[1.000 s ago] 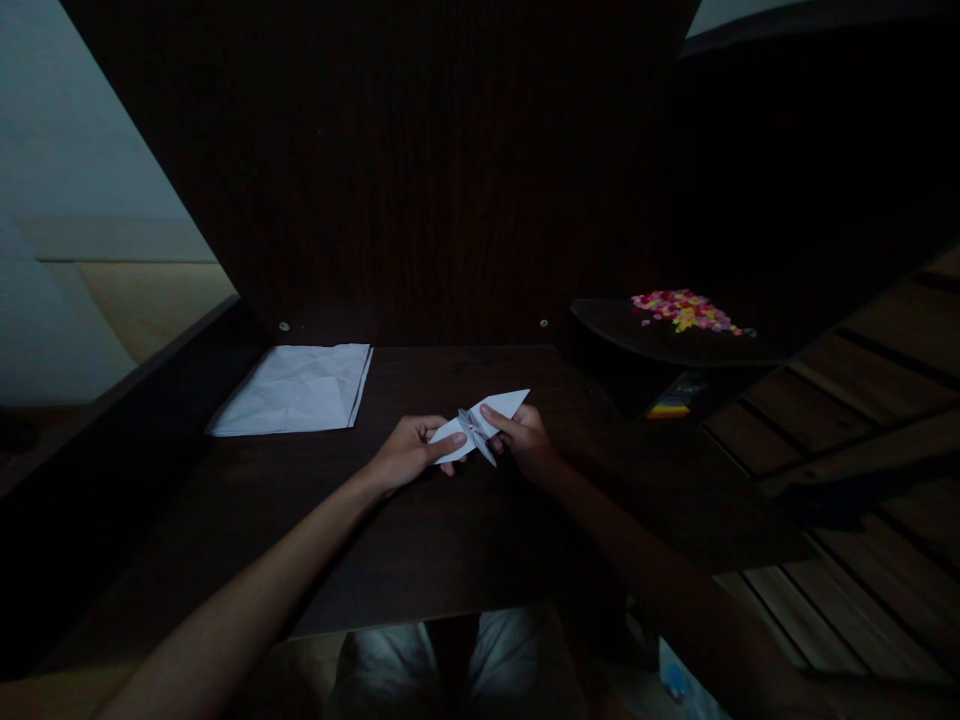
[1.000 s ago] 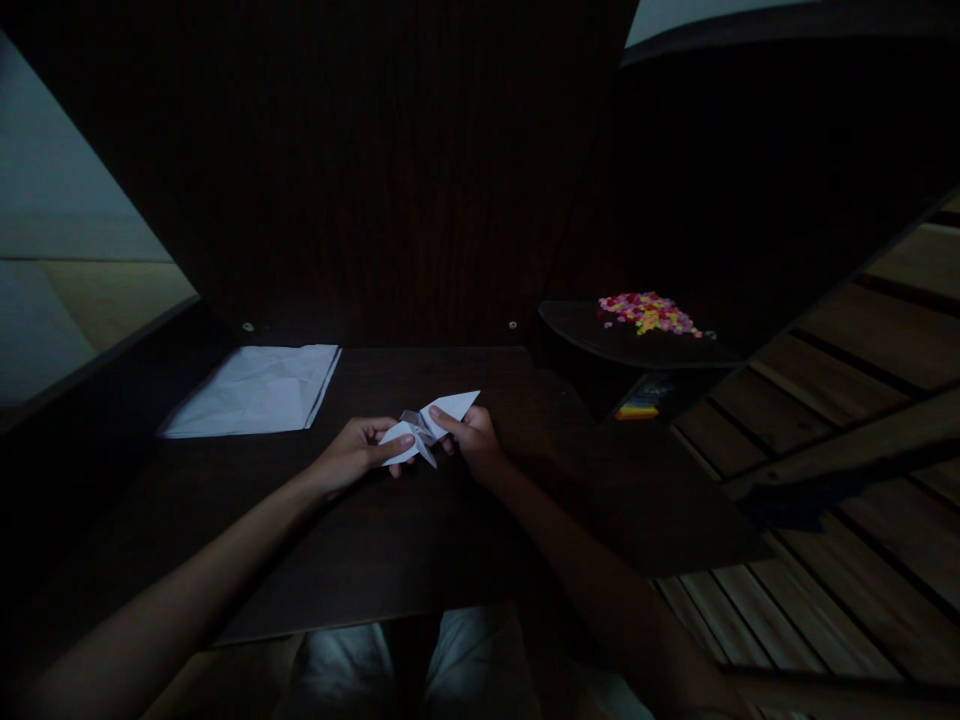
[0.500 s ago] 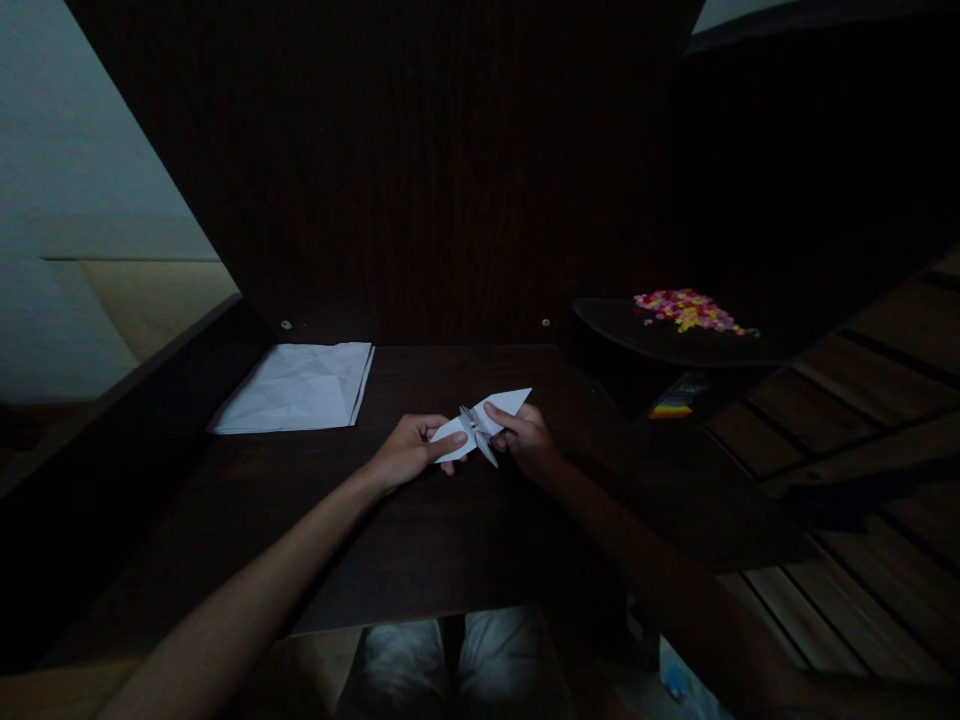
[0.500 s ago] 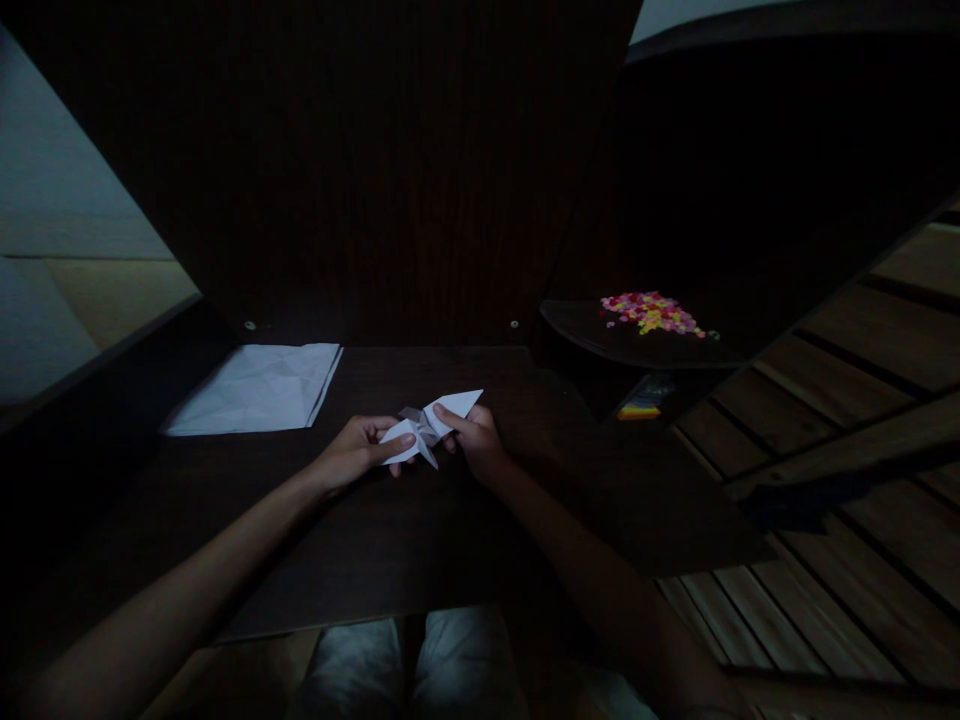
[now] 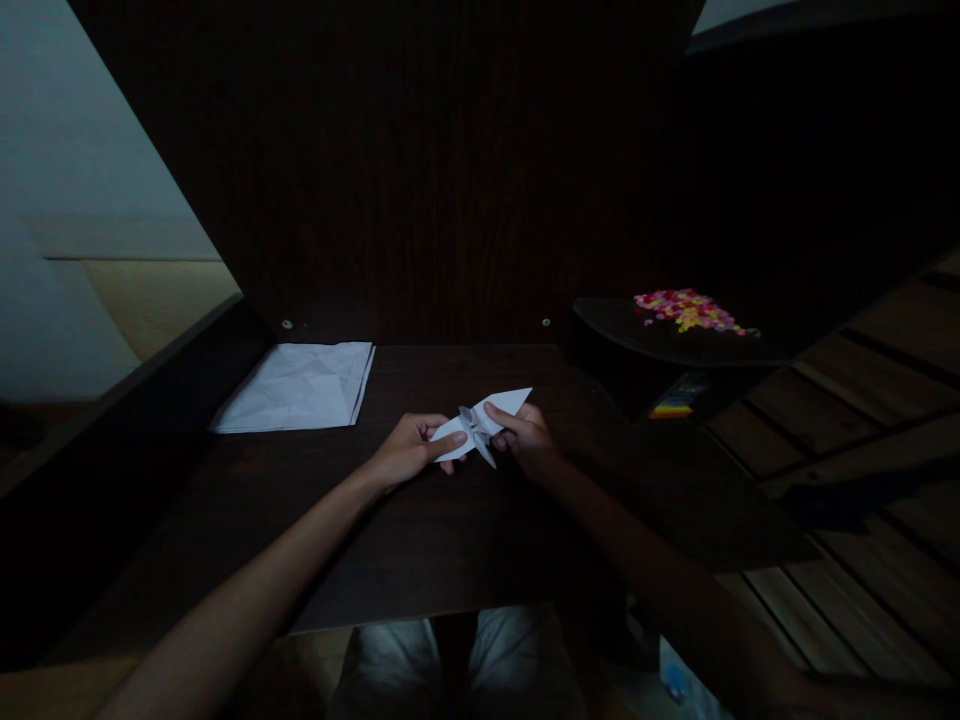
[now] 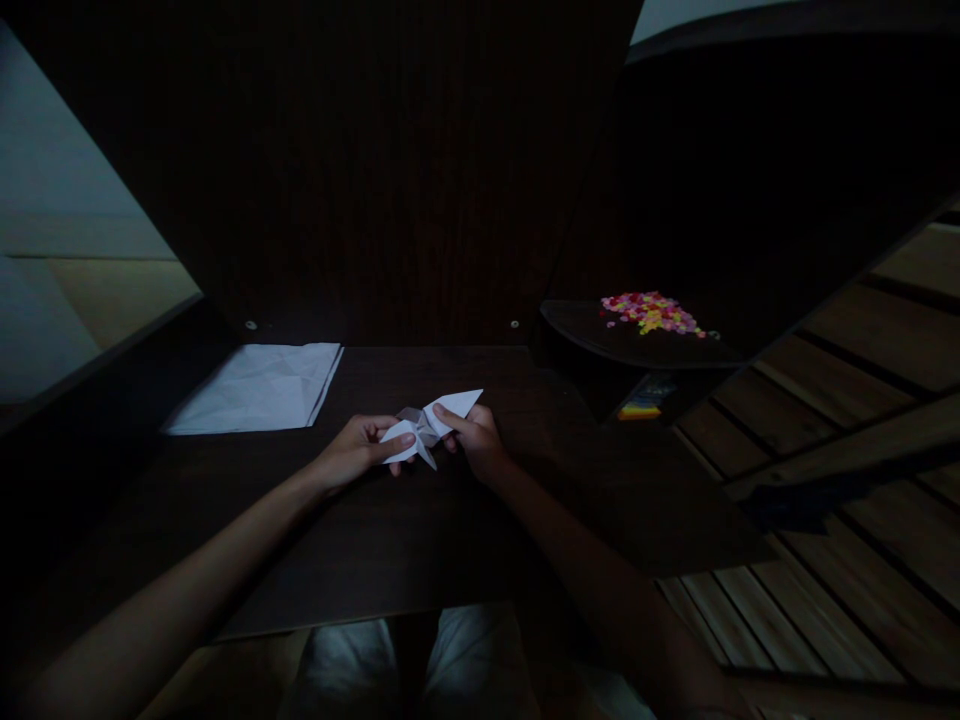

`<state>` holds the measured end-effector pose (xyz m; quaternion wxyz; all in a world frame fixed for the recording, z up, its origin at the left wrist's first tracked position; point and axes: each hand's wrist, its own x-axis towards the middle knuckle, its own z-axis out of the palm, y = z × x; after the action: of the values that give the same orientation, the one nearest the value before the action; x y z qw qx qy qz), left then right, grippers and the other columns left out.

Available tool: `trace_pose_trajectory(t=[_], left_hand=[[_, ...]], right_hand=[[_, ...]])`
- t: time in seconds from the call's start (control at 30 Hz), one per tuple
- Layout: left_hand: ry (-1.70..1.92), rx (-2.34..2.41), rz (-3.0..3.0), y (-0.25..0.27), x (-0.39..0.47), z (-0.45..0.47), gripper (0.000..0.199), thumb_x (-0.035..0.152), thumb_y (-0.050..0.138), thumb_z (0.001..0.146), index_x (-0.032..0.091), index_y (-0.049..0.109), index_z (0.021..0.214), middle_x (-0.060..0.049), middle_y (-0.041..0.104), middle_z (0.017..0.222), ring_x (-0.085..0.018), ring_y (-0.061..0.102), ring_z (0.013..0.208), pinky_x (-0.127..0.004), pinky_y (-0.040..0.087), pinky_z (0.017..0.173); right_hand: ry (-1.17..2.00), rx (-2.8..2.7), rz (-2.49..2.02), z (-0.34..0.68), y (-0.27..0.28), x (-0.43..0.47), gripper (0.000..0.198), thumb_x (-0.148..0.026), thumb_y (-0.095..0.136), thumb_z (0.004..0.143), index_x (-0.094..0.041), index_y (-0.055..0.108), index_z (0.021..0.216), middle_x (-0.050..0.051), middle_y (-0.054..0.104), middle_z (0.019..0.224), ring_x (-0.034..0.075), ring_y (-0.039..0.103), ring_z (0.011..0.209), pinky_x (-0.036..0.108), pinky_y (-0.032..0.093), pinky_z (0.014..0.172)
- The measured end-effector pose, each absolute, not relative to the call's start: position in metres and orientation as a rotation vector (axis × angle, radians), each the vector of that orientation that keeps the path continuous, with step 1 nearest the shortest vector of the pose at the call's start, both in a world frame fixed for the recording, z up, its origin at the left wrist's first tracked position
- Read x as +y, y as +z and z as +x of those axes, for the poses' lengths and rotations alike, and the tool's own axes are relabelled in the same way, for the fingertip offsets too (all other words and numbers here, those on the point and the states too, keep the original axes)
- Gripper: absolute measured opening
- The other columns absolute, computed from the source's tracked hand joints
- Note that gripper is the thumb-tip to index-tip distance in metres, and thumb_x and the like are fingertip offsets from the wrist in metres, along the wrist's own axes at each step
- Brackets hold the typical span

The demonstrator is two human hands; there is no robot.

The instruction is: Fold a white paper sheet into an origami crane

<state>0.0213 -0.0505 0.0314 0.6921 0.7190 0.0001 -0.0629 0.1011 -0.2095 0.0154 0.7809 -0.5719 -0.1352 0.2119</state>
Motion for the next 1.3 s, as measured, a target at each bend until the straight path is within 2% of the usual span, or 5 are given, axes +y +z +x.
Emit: trace_pose_trajectory(t=[1.3], left_hand=[[-0.124,-0.011,1.631,0.0307,-0.049,0.0217,0.033,0.042,0.07,0.071,0.01,0.064,0.074,-0.003,0.065,0.062,-0.009,0.055,0.047,-0.019,0.041,0.049]], right_hand=[[0.459,-0.243,-1.202,0.1024,0.0169,-0.2091,0.027,-0.035,0.073,0.06,-0.015,0.056,0.058,-0.003,0.049,0.048,0.006,0.036,0.038,0.02,0.024,0.033]])
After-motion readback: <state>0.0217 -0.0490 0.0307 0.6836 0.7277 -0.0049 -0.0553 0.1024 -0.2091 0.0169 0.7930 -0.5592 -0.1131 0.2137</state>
